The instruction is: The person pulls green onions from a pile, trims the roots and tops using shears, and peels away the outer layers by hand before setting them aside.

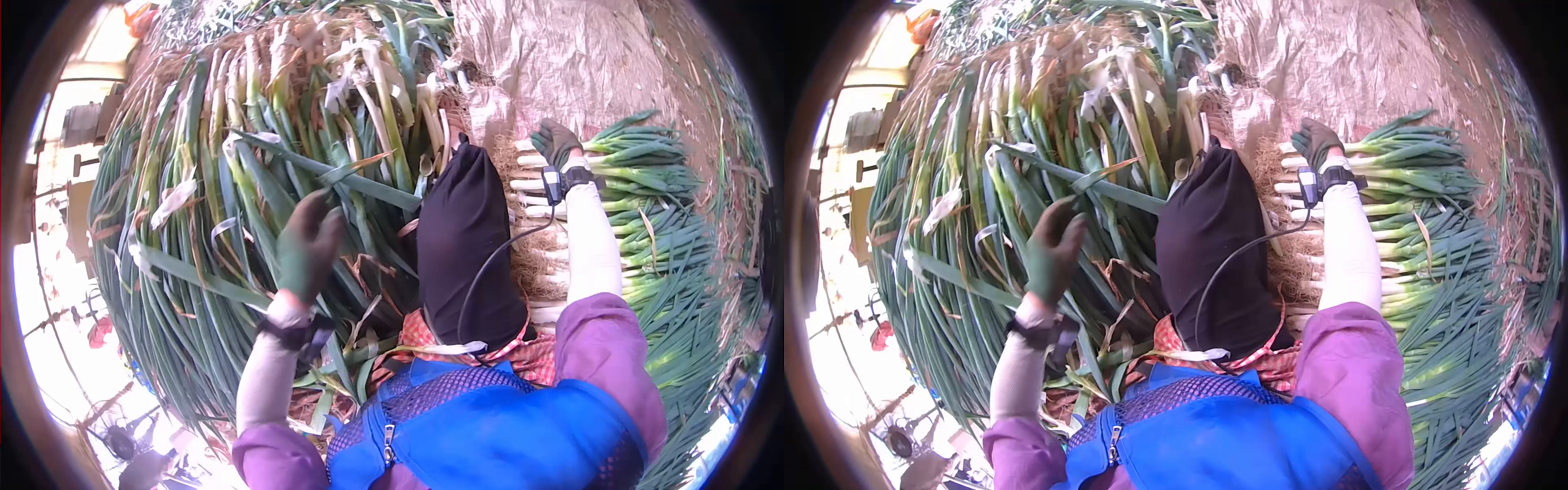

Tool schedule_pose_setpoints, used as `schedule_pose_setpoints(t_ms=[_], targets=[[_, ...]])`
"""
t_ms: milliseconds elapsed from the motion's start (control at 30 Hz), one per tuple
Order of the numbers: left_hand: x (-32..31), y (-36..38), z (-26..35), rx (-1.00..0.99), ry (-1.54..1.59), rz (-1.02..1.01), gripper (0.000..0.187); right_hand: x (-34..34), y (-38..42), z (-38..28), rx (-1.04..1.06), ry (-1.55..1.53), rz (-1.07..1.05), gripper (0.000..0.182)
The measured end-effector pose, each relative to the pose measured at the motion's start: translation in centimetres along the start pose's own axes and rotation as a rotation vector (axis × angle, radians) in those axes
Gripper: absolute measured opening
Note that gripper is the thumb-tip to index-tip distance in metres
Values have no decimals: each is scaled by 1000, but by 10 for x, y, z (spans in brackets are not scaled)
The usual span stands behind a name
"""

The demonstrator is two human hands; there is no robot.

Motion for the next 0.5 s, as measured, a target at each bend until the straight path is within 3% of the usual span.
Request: schedule_pose_setpoints(t_ms=[100,167,200,300,367,433,500], targets=[[-47,-22,20,-455,-722,-131,49,-72,45,-64,105,278,-357,26],[-76,-26,-20,-441,-867,-294,55,-130,97,-105,253,447,-482,27],[-87,-24,-51,-526,-903,-275,49,-156,129,-122,280,534,-498,29],[-92,-17,-31,-91,-1065,-708,44,-214,144,-138,398,838,-632,26],[-87,-5,-36,-138,-1050,-650,44,-248,85,-121,646,1148,-854,26],[-79,8,-44,-152,-1100,-652,44,-271,69,-103,649,1576,-832,33],[-71,24,-52,-197,-1148,-611,42,-282,49,-68,653,1865,-639,39]])
Point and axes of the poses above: each hand's wrist, its own y-axis away from the middle knuckle, its own x-axis out of the back of the hand, z = x × y, the point moved 4 cm from there along -y, towards the middle knuckle, and after that the axes turned 13 degrees about y, right-handed, at the moved point
